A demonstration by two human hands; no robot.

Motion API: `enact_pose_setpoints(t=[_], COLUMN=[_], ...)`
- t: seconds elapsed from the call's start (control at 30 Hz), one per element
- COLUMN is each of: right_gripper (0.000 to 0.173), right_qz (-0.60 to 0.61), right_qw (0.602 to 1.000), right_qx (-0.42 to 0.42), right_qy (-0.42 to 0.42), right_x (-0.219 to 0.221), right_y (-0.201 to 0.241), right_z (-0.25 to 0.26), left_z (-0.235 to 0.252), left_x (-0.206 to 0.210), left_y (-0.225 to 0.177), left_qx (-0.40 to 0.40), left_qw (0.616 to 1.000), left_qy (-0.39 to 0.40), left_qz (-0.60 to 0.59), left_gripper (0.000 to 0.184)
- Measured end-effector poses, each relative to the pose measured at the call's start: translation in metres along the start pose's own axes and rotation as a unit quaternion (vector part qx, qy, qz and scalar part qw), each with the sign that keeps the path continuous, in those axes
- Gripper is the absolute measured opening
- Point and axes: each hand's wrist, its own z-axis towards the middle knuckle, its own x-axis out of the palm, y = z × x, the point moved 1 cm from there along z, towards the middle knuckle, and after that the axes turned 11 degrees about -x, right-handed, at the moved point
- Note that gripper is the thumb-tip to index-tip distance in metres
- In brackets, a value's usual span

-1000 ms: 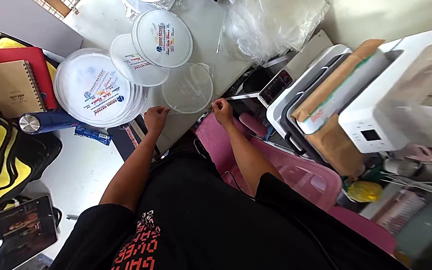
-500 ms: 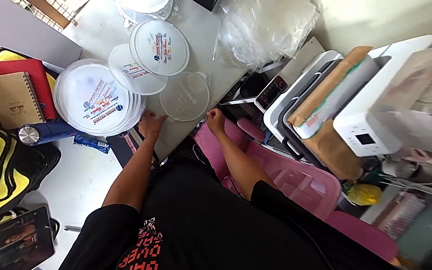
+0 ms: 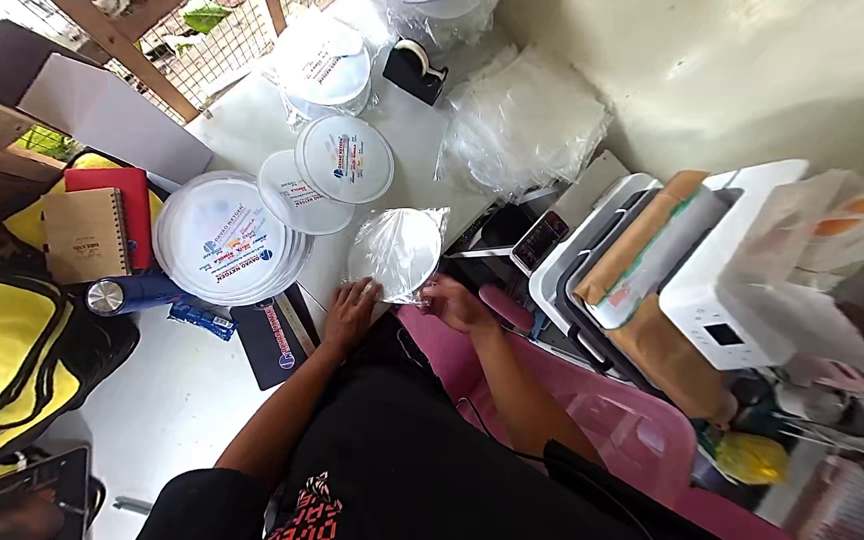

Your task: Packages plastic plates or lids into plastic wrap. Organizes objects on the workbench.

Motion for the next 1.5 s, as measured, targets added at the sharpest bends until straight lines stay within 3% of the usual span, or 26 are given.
enact_pose_setpoints(t=[0.07,0.13,0.23,0.3,0.4,0.57,0.63,0.7,0.73,0.8,0.87,0.9,0.93,1.0,1.13,1.17,1.23,1.3,1.4,1.5], right_gripper=[0.048,0.046,0.032,0.028,0.03,0.047,0.058,0.067,0.069,0.066,0.061,0.061,0.061,0.068,0.1,0.096,0.063,0.039,0.045,0.048], right_qz=[-0.049,-0.13,-0.237,-0.261,-0.309,-0.498,-0.554,-0.606,-0.633,-0.682,-0.704,-0.708,-0.703,-0.666,-0.421,-0.341,-0.227,-0.202,-0.207,-0.29], right_qw=[0.993,0.981,0.957,0.95,0.937,0.853,0.815,0.775,0.753,0.706,0.68,0.675,0.679,0.713,0.878,0.918,0.952,0.94,0.892,0.834], right_qx=[-0.092,-0.143,-0.116,-0.09,-0.09,-0.142,-0.166,-0.175,-0.179,-0.189,-0.204,-0.207,-0.209,-0.217,-0.224,-0.198,-0.193,-0.245,-0.347,-0.387], right_qy=[0.056,-0.004,-0.118,-0.143,-0.136,-0.063,-0.044,-0.032,-0.029,-0.02,-0.009,0.004,0.017,0.038,0.029,0.043,0.076,0.123,0.203,0.267], right_x=[-0.002,-0.018,-0.038,-0.042,-0.038,-0.025,-0.02,-0.015,-0.013,-0.009,0.0,0.006,0.013,0.022,0.027,0.035,0.065,0.107,0.168,0.206], right_y=[0.037,0.057,0.064,0.059,0.055,0.069,0.078,0.084,0.086,0.081,0.075,0.071,0.066,0.055,0.057,0.063,0.081,0.108,0.128,0.102], right_z=[-0.006,0.004,0.041,0.073,0.127,0.238,0.282,0.32,0.338,0.36,0.366,0.363,0.36,0.345,0.326,0.317,0.296,0.277,0.254,0.271], left_z=[0.017,0.046,0.111,0.167,0.259,0.388,0.422,0.437,0.436,0.416,0.394,0.384,0.377,0.361,0.333,0.321,0.288,0.251,0.193,0.149], left_x=[-0.039,-0.082,-0.128,-0.142,-0.138,-0.105,-0.092,-0.086,-0.091,-0.098,-0.109,-0.112,-0.112,-0.109,-0.162,-0.182,-0.221,-0.264,-0.316,-0.322], left_y=[-0.02,-0.036,-0.028,-0.009,0.029,0.094,0.111,0.123,0.122,0.113,0.107,0.107,0.113,0.116,0.079,0.065,0.042,0.024,0.012,0.043], left_qx=[-0.041,-0.137,-0.253,-0.301,-0.367,-0.443,-0.459,-0.479,-0.484,-0.502,-0.5,-0.482,-0.451,-0.389,-0.277,-0.254,-0.205,-0.185,-0.22,-0.295], left_qw=[0.994,0.98,0.95,0.915,0.843,0.795,0.795,0.842,0.862,0.864,0.852,0.85,0.857,0.881,0.942,0.951,0.964,0.967,0.955,0.923], left_qy=[-0.042,-0.045,-0.026,-0.07,-0.128,-0.145,-0.126,-0.073,-0.041,0.027,0.131,0.19,0.233,0.267,0.172,0.146,0.079,-0.02,-0.144,-0.224], left_qz=[-0.096,-0.139,-0.18,-0.258,-0.372,-0.389,-0.376,-0.236,-0.147,0.007,0.087,0.094,0.093,0.043,-0.076,-0.104,-0.149,-0.174,-0.137,-0.105], left_gripper=[0.029,0.029,0.034,0.036,0.036,0.037,0.038,0.051,0.068,0.102,0.115,0.107,0.087,0.055,0.043,0.042,0.044,0.049,0.049,0.047])
